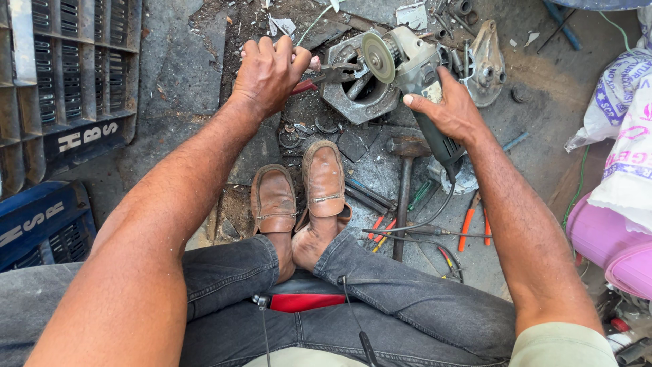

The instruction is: The person sits on the floor and uses an angle grinder to smooth and shape metal parts held with pliers. They repeatedly grind the edges of the parts, producing sparks, and inspect the work between grinding passes.

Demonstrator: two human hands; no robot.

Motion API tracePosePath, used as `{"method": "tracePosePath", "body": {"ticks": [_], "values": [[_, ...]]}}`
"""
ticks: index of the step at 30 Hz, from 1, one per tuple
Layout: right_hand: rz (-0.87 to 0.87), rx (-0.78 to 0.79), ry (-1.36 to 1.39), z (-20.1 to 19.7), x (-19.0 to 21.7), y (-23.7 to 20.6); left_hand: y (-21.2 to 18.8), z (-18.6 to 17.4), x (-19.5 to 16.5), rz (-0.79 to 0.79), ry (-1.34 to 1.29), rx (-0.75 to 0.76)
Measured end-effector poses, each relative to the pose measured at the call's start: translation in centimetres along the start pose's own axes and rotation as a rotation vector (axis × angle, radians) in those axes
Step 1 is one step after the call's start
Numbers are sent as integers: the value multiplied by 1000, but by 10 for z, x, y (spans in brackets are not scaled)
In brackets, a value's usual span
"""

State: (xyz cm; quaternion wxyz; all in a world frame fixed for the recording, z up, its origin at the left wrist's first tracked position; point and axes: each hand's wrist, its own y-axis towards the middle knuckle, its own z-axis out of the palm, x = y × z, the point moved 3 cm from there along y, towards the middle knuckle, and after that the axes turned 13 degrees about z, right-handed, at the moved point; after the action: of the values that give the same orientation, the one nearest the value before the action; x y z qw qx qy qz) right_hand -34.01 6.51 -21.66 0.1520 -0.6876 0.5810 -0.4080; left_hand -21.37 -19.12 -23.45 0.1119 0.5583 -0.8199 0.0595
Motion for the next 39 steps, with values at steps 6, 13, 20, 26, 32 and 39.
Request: {"method": "tracePosePath", "body": {"ticks": [6, 13, 20, 26, 32, 39], "values": [[-13, 6, 2, -1, 0, 0, -1, 1, -1, -2, -18, -13], [-13, 4, -1, 0, 4, -2, -1, -4, 2, -9, -23, -37], [-11, 0, -22, 1, 9, -3, -2, -11, 5, -1, -12, -3], [-23, 7, -9, 2, 7, -3, -3, -10, 6, -11, -40, -31], [-57, 1, -1, 4, 5, -3, -6, -6, 7, -14, -39, -41], [-21, -4, -56, 7, -9, -1, -8, 1, 5, -9, -68, -41]]}}
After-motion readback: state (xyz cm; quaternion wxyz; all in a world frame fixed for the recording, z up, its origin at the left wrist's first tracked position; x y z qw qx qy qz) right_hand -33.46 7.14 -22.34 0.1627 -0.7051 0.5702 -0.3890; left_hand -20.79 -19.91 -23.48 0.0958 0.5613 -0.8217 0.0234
